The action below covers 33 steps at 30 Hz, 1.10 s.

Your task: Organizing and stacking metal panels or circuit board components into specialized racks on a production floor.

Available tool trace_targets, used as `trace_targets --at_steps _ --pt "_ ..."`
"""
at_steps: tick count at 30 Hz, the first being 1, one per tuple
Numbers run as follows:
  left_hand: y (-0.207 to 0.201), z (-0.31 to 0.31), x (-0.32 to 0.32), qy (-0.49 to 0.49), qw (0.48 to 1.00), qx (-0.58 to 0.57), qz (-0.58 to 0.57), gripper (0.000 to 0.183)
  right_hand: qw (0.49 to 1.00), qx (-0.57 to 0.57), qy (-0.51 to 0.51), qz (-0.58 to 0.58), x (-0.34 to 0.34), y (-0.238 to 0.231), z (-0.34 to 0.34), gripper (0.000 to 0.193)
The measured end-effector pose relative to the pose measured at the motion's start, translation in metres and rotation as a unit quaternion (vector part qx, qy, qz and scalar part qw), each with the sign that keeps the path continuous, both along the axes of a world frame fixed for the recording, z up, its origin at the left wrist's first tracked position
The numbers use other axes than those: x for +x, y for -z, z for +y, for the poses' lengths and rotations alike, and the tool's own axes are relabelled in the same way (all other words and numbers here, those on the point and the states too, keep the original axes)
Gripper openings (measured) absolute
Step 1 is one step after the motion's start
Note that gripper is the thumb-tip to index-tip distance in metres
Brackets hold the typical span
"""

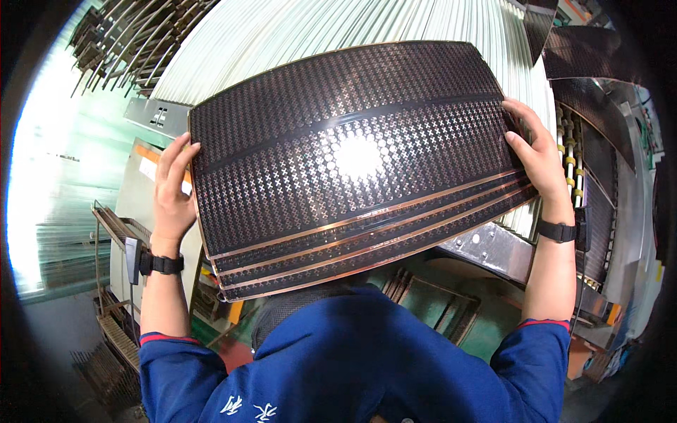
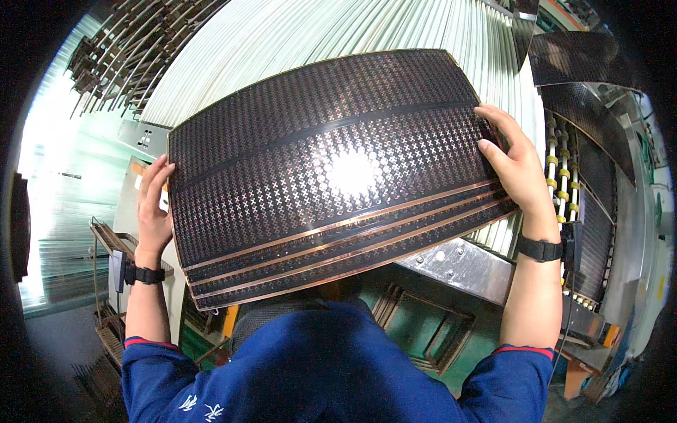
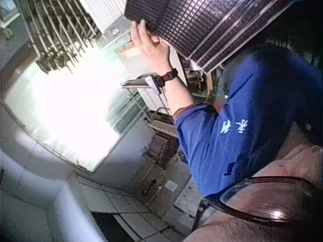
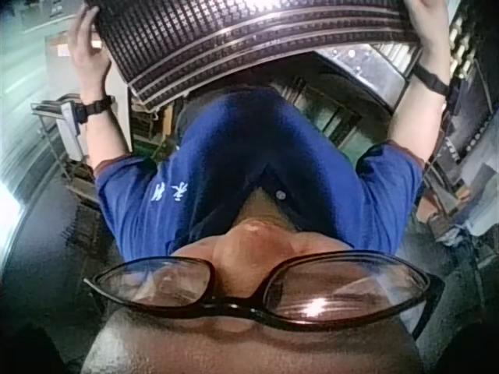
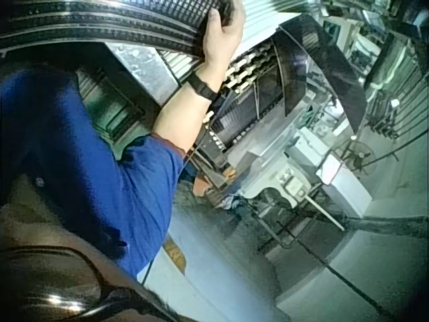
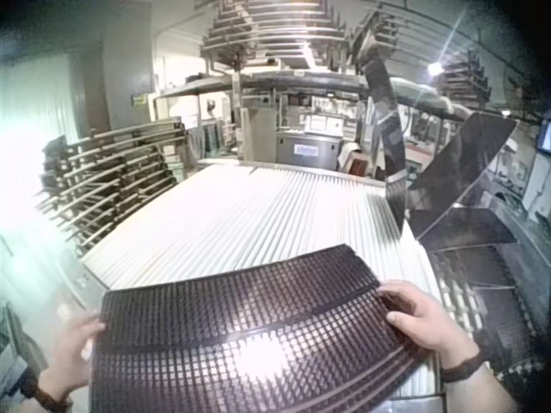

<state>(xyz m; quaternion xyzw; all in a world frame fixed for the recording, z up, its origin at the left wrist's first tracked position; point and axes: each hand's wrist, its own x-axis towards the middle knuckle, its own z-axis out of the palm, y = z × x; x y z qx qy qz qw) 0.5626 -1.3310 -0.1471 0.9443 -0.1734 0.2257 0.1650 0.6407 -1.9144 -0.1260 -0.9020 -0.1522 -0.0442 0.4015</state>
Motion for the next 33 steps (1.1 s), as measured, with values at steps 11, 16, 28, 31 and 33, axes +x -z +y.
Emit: trace_targets --at_steps 11,16,28,31,33 --pt "0.015 -0.005 -0.009 0.061 0.997 -0.007 -0.037 0.05 1.0 0.018 0.009 0.014 0.001 -0.001 -0.002 0.043" --pt "0.023 -0.007 -0.008 0.045 0.998 -0.014 -0.05 0.043 0.999 0.042 0.017 0.027 0.001 0.0 -0.003 0.041" --pt "0.034 -0.015 -0.015 -0.002 0.995 -0.099 -0.024 0.044 0.99 0.117 0.049 0.067 -0.003 -0.004 0.001 0.042" --pt "0.033 -0.019 -0.016 0.0 0.993 -0.117 -0.021 0.044 0.989 0.127 0.041 0.059 -0.003 -0.006 -0.002 0.039" --pt "0.038 -0.019 -0.015 0.001 0.988 -0.155 0.003 0.041 0.991 0.117 0.044 0.04 0.001 -0.003 -0.007 0.037"
